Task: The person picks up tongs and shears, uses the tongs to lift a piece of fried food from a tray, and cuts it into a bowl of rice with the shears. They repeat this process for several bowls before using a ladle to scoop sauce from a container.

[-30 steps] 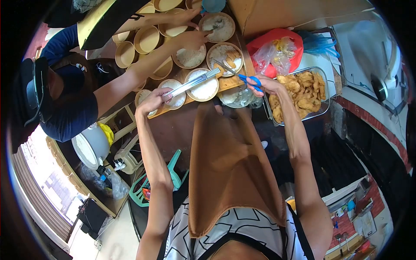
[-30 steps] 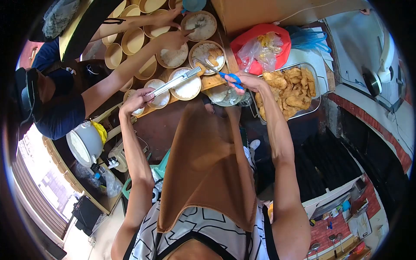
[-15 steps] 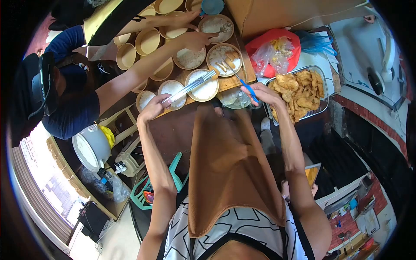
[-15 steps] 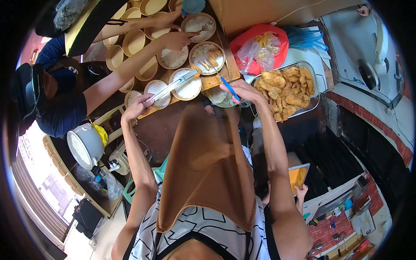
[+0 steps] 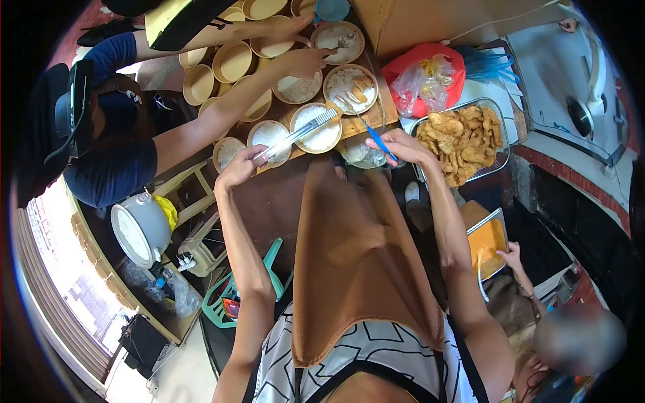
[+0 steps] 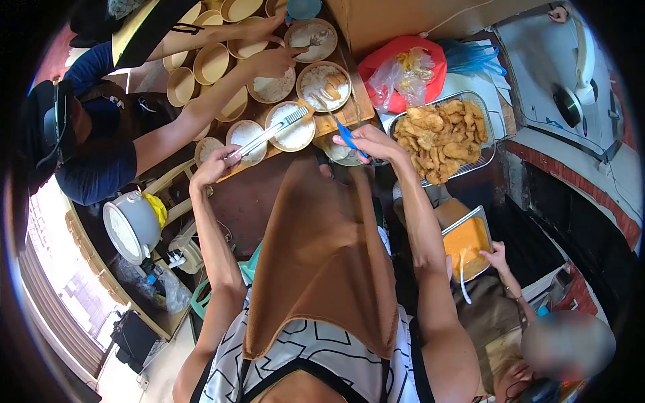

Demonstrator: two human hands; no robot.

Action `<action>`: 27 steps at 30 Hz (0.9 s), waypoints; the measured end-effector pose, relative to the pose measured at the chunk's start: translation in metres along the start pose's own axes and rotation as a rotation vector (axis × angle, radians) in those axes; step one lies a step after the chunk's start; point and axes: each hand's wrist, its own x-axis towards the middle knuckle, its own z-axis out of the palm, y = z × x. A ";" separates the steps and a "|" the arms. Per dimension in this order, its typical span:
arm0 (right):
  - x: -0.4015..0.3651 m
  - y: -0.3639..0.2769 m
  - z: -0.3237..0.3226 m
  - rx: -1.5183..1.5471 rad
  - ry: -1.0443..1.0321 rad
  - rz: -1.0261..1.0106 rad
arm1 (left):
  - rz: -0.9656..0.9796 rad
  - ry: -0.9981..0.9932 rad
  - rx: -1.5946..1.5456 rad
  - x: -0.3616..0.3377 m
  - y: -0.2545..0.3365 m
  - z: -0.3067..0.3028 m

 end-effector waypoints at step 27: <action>0.005 0.015 0.019 0.229 0.042 -0.022 | 0.126 -0.005 0.076 0.007 -0.008 -0.008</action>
